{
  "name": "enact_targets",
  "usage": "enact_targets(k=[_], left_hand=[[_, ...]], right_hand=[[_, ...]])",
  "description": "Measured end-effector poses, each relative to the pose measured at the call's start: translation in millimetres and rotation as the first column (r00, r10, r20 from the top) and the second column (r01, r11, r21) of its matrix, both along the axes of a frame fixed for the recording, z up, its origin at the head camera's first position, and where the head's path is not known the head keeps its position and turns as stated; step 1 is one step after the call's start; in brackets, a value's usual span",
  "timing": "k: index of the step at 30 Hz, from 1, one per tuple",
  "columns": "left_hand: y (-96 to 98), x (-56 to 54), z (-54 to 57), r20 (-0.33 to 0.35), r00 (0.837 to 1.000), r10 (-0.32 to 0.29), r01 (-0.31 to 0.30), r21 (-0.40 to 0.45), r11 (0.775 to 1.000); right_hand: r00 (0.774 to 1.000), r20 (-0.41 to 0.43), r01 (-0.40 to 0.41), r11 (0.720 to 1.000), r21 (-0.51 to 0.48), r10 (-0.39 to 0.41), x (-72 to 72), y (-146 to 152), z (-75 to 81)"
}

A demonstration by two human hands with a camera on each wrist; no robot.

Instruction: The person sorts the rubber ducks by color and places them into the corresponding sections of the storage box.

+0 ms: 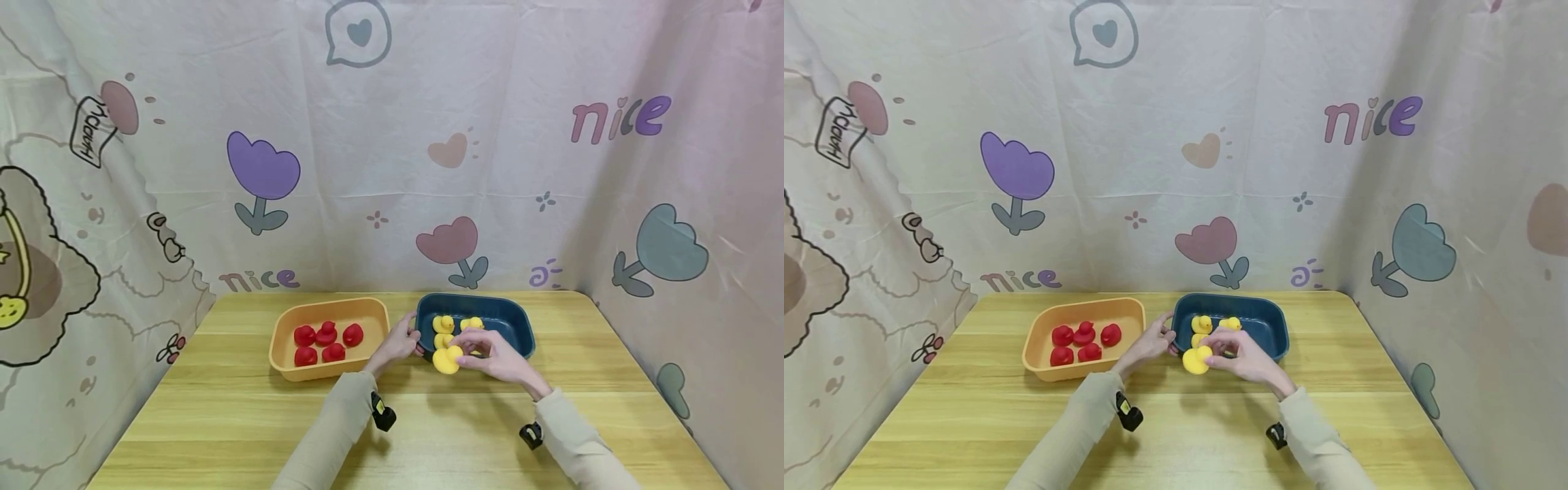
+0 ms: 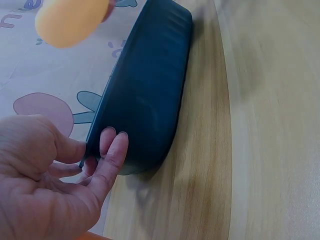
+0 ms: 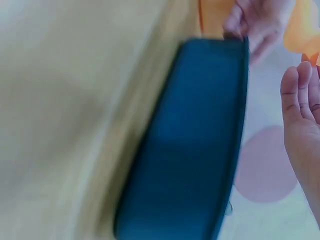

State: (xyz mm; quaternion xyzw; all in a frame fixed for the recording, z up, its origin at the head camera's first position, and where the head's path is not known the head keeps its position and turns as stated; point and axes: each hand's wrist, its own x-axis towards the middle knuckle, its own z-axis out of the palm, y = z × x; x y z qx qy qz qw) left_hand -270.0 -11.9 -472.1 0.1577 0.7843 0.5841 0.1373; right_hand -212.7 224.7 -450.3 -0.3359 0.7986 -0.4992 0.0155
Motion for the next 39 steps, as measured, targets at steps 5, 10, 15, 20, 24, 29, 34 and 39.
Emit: enact_targets(k=[5, 10, 15, 20, 24, 29, 34, 39], left_hand=[[0.2, -0.3, -1.2, -0.007, 1.0, 0.007, -0.007, -0.009, 1.0], [0.5, 0.5, -0.8, -0.009, 1.0, 0.008, -0.009, -0.009, 1.0], [0.3, -0.4, -1.8, -0.009, 1.0, 0.009, -0.009, -0.01, 1.0], [0.2, 0.7, -0.1, 0.003, 1.0, 0.009, -0.009, -0.007, 1.0], [0.1, 1.0, -0.1, 0.012, 1.0, 0.011, -0.011, -0.005, 1.0], [-0.1, 0.1, -0.5, 0.001, 1.0, 0.009, -0.009, 0.005, 1.0], [-0.3, -0.7, -1.4, -0.005, 1.0, 0.003, -0.003, 0.006, 1.0], [-0.4, 0.2, -1.3, 0.0, 1.0, 0.004, -0.004, 0.002, 1.0]], right_hand=[[0.998, -0.031, 0.051, 0.998, -0.041, -0.052, -7.1, 14, 10.0], [0.992, -0.067, 0.099, 0.993, -0.071, -0.104, -13.4, 26, 15.2], [0.984, -0.08, 0.156, 0.985, -0.078, -0.162, -16.7, 35, 18.7], [0.975, -0.047, 0.212, 0.974, -0.085, -0.216, -18.5, 44, 16.8], [0.957, -0.028, 0.286, 0.956, -0.066, -0.288, -20.7, 54, 11.5], [0.923, -0.061, 0.381, 0.925, 0.004, -0.38, -23.0, 67, 4.4], [0.888, -0.106, 0.456, 0.887, 0.068, -0.448, -24.7, 75, -2.5], [0.845, -0.166, 0.529, 0.84, 0.122, -0.508, -26.7, 79, -7.6]])
